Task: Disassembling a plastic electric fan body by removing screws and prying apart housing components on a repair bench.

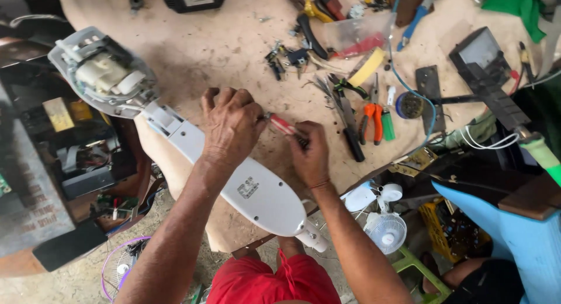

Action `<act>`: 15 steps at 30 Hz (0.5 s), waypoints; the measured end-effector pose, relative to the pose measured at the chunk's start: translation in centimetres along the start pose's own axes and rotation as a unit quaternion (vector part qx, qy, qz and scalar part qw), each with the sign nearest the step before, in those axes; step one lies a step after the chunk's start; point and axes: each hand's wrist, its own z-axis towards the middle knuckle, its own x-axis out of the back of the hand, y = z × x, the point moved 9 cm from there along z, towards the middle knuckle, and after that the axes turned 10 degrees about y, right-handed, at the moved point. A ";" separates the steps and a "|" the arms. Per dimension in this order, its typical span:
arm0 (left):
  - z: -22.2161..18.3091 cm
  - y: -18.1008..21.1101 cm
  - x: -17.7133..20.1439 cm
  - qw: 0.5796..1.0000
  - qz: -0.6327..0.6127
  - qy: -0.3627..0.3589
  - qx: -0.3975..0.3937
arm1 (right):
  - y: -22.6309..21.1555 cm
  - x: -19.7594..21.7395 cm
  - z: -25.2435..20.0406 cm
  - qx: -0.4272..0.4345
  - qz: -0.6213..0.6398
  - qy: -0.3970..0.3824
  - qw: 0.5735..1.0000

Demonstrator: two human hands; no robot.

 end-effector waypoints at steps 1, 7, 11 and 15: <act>0.4 1.0 -1.0 1.000 -0.003 -0.002 -0.005 | 0.9 -0.1 -0.7 -0.003 -0.003 0.005 1.000; 1.1 8.5 -11.0 0.985 -0.015 -0.129 -0.117 | 0.8 0.5 -2.1 0.121 -0.237 -0.051 0.963; 3.3 11.8 -13.9 0.978 -0.013 -0.134 -0.161 | 0.1 4.8 -2.3 0.128 -0.169 -0.032 0.977; 4.2 11.1 -10.7 0.987 -0.035 -0.086 -0.132 | -3.1 7.5 -4.8 0.036 -0.136 -0.131 0.981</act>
